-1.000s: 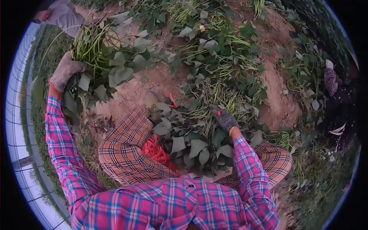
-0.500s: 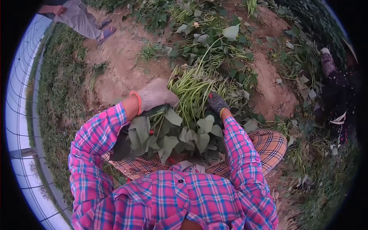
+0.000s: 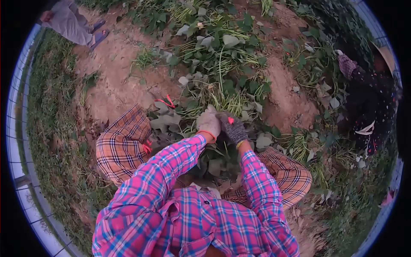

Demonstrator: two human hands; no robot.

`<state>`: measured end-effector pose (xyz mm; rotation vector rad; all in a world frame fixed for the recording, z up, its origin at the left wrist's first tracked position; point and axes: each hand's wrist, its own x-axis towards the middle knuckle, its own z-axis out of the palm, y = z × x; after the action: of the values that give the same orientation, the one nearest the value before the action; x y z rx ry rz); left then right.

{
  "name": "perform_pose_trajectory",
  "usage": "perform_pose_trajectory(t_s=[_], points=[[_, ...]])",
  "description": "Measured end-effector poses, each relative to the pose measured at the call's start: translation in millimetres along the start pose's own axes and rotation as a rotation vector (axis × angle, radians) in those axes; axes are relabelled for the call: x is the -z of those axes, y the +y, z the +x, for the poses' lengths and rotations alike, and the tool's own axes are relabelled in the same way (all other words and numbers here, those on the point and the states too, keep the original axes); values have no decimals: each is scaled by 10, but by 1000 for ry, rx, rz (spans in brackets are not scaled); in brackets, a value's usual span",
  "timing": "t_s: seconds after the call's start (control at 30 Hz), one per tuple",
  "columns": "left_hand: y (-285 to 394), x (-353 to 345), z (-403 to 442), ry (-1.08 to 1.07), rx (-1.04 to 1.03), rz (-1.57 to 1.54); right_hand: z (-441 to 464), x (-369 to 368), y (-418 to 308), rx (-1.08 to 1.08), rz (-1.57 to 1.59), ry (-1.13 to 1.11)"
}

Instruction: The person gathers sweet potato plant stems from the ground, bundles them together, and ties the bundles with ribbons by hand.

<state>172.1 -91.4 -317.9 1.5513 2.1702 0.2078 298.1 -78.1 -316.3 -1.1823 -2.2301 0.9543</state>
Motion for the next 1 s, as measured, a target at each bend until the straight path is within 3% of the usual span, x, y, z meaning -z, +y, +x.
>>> perform_pose_trajectory(t_s=[0.1,0.17,0.23,0.3,0.33,0.4,0.43,0.47,0.5,0.53,0.6,0.7,0.77,0.83,0.9,0.97,1.0], points=[[-72,-97,-42,-13,-146,105,58,-263,254,-311,-55,-175],[-42,183,-48,-180,-119,-31,288,215,-304,-430,63,-242],[-51,627,18,-422,-155,-170,367,-39,56,-327,196,-198],[-226,710,376,-673,-167,-253,478,-13,-59,-420,249,-127],[-168,1028,589,-763,-246,-447,468,-32,-101,-455,270,-71],[-388,1116,1264,-1024,65,-537,496,-120,-71,-469,250,-6],[-369,1385,1583,-812,-57,-338,520,-105,-138,-493,212,-4],[-350,1667,1899,-599,-174,-137,476,-224,-84,-386,142,111],[-438,1788,2225,-272,-212,-172,425,-294,-66,-396,146,115],[-588,1851,2608,-198,-82,-368,401,-347,-52,-407,148,119],[-817,1926,3278,101,-157,-364,431,-290,-155,-436,45,108],[-740,2014,3840,172,-172,-255,249,-471,84,-457,-75,20],[-690,1913,4251,437,-330,-4,128,-644,347,-374,-101,96],[-654,1816,4669,379,-403,66,321,-525,249,-334,-78,93],[-584,1676,5046,465,-641,203,551,-434,142,-317,-44,63],[-523,1622,5278,451,-628,272,631,-450,168,-328,26,13],[-507,1618,5353,431,-476,319,693,-430,159,-327,22,8]])
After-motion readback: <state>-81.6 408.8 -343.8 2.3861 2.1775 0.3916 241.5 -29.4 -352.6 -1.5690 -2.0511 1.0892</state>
